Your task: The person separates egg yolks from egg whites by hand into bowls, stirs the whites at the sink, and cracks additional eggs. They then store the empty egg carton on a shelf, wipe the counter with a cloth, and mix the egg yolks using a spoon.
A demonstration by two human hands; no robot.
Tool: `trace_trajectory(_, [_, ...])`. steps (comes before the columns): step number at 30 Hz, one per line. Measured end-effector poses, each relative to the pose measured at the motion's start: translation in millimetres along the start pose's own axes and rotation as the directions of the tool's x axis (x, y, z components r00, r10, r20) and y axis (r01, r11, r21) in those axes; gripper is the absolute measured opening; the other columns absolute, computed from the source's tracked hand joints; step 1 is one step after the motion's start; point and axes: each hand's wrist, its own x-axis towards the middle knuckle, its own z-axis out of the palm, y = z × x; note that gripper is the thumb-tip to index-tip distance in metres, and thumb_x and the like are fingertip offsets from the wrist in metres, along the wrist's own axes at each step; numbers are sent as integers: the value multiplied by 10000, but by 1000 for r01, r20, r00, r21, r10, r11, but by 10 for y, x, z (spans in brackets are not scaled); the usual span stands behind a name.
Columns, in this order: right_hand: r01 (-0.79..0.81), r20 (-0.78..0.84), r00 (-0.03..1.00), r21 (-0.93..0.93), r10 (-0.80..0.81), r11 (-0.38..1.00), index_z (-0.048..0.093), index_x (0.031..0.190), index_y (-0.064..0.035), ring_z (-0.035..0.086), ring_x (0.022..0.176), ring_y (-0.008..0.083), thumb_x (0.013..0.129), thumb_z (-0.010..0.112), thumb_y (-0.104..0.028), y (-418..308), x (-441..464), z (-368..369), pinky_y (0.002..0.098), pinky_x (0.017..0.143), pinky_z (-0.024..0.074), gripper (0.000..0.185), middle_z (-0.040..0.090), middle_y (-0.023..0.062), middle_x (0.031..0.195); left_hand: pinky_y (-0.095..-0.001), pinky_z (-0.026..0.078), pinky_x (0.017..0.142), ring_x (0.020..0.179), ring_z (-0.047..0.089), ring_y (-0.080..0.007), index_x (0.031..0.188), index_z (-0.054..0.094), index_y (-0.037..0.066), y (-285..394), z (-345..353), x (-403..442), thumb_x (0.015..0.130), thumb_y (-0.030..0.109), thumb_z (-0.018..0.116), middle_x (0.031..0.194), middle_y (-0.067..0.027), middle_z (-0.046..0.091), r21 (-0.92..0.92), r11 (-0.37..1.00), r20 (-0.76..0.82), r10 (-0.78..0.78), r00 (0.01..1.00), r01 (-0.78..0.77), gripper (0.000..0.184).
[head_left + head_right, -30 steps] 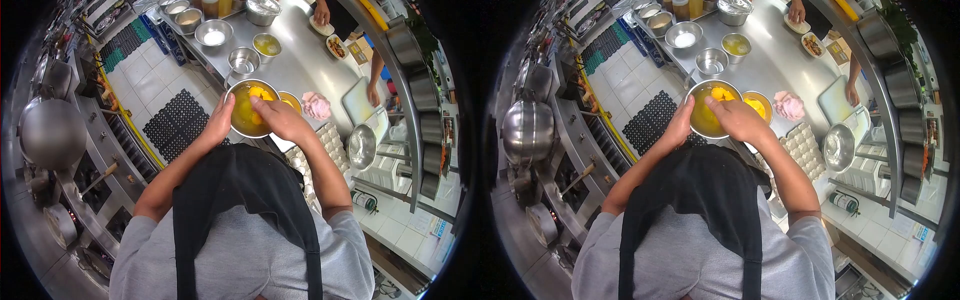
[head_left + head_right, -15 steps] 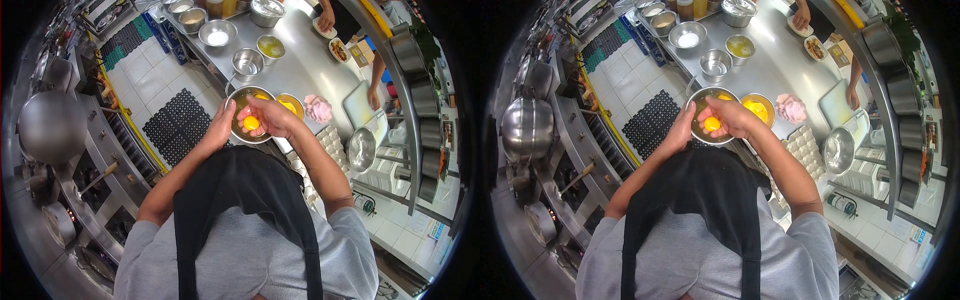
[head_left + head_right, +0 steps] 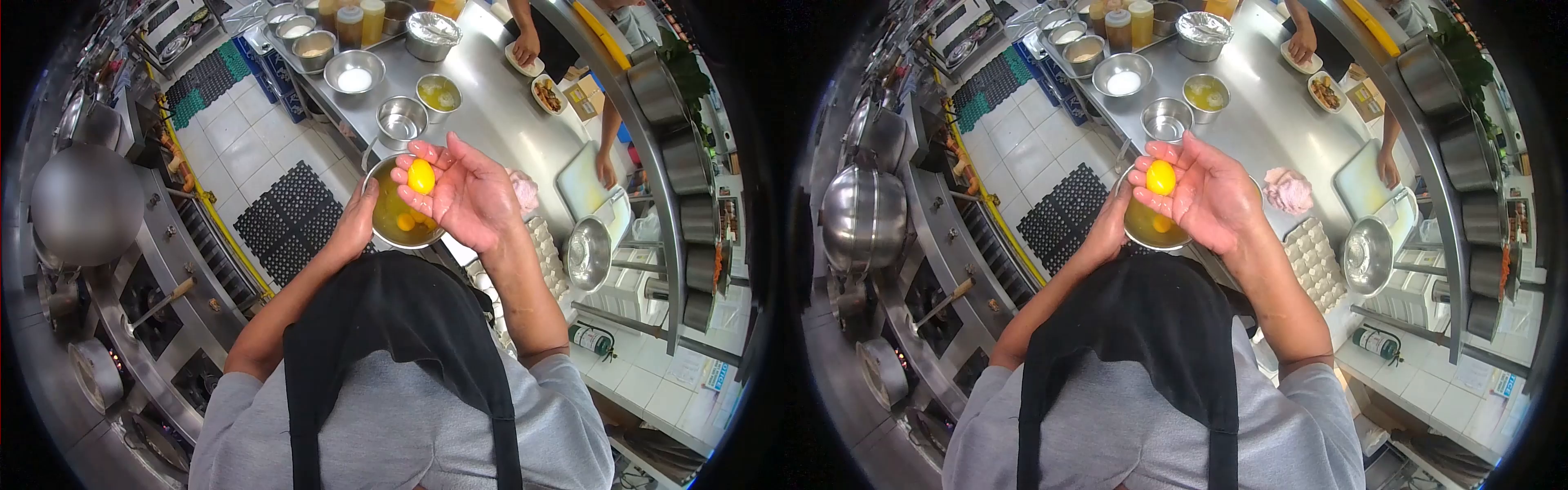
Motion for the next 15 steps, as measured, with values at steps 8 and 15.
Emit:
trace_trajectory(8, [54, -123, 992, 113, -40, 992, 590, 1213, 41, 678, 1070, 370, 1113, 435, -346, 89, -69, 19, 502, 990, 572, 429, 659, 221, 1133, -359, 365, 1151, 1351, 504, -270, 1486, 437, -44, -3, -8, -47, 1144, 457, 297, 1452, -206, 537, 96, 995, 2, 33, 999, -33, 622])
trace_trajectory(15, [76, -200, 977, -7, -76, 997, 579, 1000, -9, 642, 869, 287, 1080, 478, -230, 199, 137, -445, 449, 812, 563, 256, 622, 152, 942, -360, 368, 1145, 1355, 498, -274, 1486, 432, -41, 41, 5, -120, 1141, 476, 296, 1440, -212, 540, 143, 982, 1, -122, 993, 121, 637])
